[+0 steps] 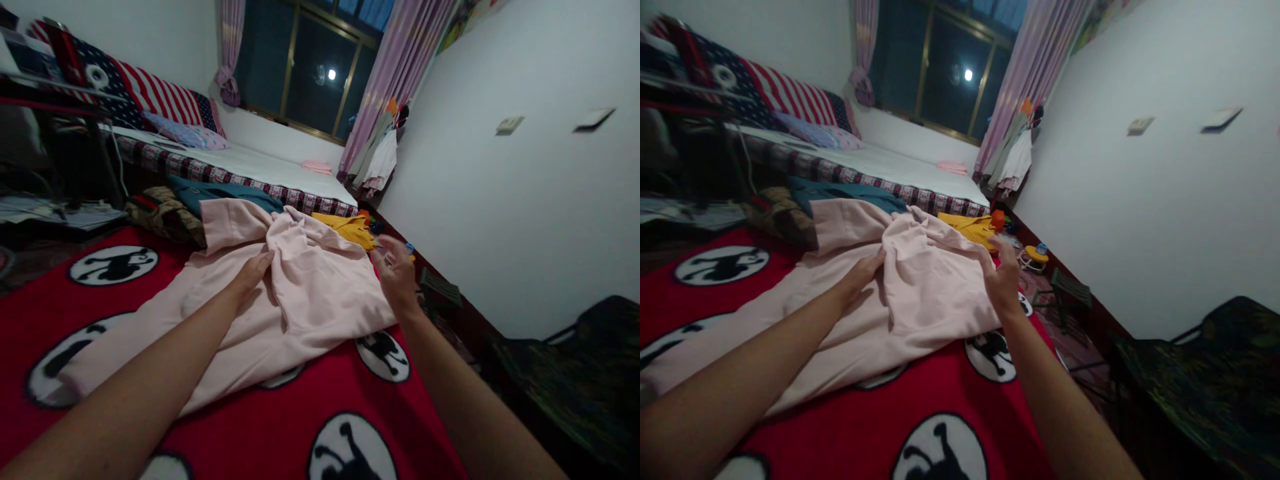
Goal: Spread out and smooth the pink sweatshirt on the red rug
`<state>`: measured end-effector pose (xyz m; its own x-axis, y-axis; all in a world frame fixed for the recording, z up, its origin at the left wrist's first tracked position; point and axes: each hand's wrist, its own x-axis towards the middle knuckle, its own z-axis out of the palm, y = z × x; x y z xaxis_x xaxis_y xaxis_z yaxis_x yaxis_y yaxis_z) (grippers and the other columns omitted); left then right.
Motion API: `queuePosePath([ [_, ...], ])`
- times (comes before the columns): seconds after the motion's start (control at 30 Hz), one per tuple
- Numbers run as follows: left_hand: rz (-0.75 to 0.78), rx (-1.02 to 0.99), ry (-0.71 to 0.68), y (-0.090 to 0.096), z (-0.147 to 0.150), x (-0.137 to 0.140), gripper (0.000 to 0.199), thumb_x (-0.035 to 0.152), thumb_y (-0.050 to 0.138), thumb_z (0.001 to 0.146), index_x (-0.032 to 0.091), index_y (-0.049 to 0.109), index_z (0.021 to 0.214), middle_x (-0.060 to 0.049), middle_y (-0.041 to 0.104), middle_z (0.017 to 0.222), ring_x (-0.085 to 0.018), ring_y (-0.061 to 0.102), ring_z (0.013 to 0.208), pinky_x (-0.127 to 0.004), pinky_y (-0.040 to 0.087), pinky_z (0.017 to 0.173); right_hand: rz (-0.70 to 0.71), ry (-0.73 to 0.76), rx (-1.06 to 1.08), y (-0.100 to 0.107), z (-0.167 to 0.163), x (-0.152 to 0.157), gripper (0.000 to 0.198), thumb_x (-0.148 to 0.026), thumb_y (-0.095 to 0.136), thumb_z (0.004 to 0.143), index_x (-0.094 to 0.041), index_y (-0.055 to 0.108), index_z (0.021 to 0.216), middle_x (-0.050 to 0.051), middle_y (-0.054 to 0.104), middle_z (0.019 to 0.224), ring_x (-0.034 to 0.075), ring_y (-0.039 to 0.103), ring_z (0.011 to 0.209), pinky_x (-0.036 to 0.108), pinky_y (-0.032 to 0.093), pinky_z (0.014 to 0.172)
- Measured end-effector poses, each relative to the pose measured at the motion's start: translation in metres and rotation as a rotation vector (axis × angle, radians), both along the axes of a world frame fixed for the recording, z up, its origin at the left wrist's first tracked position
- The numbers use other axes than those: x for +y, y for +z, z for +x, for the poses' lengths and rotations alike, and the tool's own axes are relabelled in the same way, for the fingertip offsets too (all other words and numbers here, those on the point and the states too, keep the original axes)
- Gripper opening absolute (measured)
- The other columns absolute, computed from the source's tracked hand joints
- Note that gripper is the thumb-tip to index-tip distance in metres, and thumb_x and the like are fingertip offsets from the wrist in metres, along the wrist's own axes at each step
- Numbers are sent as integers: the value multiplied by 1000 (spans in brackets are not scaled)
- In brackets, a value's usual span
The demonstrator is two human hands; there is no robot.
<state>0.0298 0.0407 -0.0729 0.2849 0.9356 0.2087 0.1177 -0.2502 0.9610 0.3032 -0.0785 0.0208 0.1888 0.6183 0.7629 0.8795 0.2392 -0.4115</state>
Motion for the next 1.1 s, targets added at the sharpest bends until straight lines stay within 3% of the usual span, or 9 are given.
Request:
queuePosePath([
  [0.13, 129, -17, -22, -5, 3, 8, 66, 57, 54, 80, 19, 49, 134, -11, 62, 128, -26, 56, 116, -40, 47, 96, -147, -48, 138, -80, 8, -9, 38, -46, 49, 87, -16, 61, 107, 15, 65, 112, 26, 59, 106, 41, 47, 93],
  [0.27, 249, 125, 43, -8, 5, 8, 88, 40, 65, 74, 19, 26, 149, -12, 47, 144, -27, 52, 123, -41, 44, 103, -352, -69, 104, -114, 16, -5, 37, -45, 49, 85, -17, 63, 105, 13, 67, 107, 26, 62, 99, 40, 48, 89],
  [0.43, 363, 304, 135, -2, 8, -2, 83, 21, 57, 75, 23, 24, 151, -6, 45, 147, -25, 52, 126, -36, 40, 107, -374, -81, -29, -116, 16, -3, 34, -40, 54, 82, -17, 64, 104, 12, 68, 108, 27, 59, 104, 41, 44, 94],
  [0.6, 284, 219, 167, 6, 5, -8, 75, 27, 55, 80, 22, 27, 149, -9, 57, 135, -22, 62, 108, -34, 51, 90, -326, -73, -9, -116, 19, -7, 37, -43, 55, 81, -15, 64, 104, 13, 68, 104, 27, 60, 99, 40, 45, 91],
  [0.7, 208, 304, 37, 18, -14, -16, 67, 34, 58, 78, 19, 42, 141, -11, 65, 121, -22, 66, 93, -31, 54, 77, -305, -62, -27, -117, 20, -7, 36, -43, 55, 82, -14, 64, 102, 13, 69, 102, 27, 60, 96, 40, 45, 89],
  [0.8, 154, 549, -226, 38, -45, -38, 44, 46, 54, 82, 15, 67, 111, -8, 72, 94, -21, 66, 79, -28, 51, 68, -296, -54, -68, -116, 19, -7, 35, -42, 54, 82, -15, 64, 102, 13, 68, 103, 26, 60, 97, 38, 44, 89],
  [0.87, 107, 733, -408, 53, -69, -59, 40, 50, 52, 83, 17, 72, 93, -6, 72, 83, -21, 66, 75, -26, 50, 66, -326, -79, -100, -113, 15, -8, 36, -42, 55, 82, -16, 64, 104, 11, 69, 100, 26, 61, 96, 36, 44, 85],
  [0.97, 163, 937, -515, 67, -103, -98, 41, 51, 66, 72, 22, 71, 101, -4, 71, 98, -22, 66, 89, -26, 50, 76, -465, -175, -132, -106, 10, -11, 39, -48, 57, 82, -20, 65, 107, 7, 69, 82, 24, 63, 81, 31, 41, 70],
  [1.1, 450, 1126, -388, 60, -139, -145, 83, 38, 79, 57, 33, 50, 135, -8, 53, 137, -33, 53, 121, -40, 47, 97, -593, -163, -156, -95, 13, -10, 30, -51, 58, 79, -22, 65, 79, 3, 63, 68, 20, 57, 67, 27, 30, 57],
])
